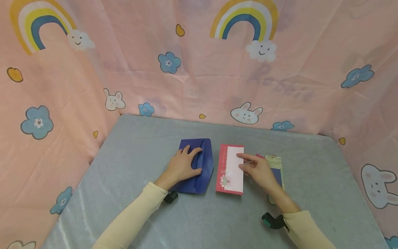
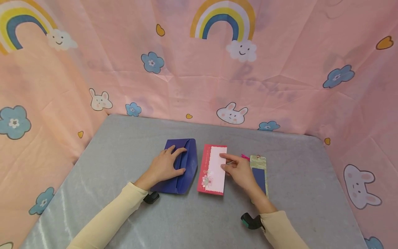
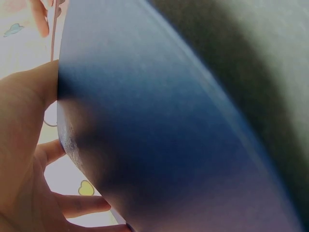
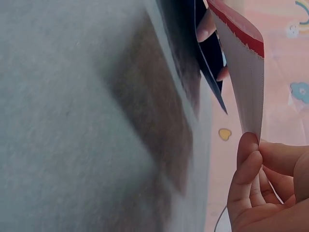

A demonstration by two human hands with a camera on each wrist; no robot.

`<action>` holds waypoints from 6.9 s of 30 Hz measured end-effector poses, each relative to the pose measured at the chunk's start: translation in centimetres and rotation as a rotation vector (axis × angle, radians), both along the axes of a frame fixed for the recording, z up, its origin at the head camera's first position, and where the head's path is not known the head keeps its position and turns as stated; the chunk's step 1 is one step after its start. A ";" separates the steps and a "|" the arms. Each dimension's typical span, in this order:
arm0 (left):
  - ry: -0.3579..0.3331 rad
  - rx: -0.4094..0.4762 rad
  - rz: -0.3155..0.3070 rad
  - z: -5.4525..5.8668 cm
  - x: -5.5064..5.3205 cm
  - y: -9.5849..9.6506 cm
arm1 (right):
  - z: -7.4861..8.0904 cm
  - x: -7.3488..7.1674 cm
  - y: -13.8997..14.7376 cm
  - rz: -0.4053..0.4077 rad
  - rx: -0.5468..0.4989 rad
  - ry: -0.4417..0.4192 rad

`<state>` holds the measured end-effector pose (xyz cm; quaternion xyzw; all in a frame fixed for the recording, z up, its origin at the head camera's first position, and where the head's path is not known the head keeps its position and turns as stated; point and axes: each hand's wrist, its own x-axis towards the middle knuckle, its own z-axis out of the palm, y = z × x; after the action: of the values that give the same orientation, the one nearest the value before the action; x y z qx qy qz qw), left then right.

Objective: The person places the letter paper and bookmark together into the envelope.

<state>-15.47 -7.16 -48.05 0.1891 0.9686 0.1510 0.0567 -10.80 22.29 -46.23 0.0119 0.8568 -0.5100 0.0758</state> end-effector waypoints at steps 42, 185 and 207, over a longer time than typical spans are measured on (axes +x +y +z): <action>-0.030 0.009 0.004 0.3 0.1 0.1 | -0.7 -2.5 -5.2 0.059 0.083 -0.003; 0.009 0.053 -0.022 0.1 0.0 0.0 | -3.0 -2.6 -12.0 -0.200 -0.031 0.142; 0.005 0.054 -0.019 0.3 -0.1 0.1 | -3.0 -2.9 -11.7 -0.172 -0.089 0.074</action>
<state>-15.52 -7.07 -47.79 0.2001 0.9625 0.1762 0.0503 -13.66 10.57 -49.28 0.0633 0.8312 -0.5524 0.0005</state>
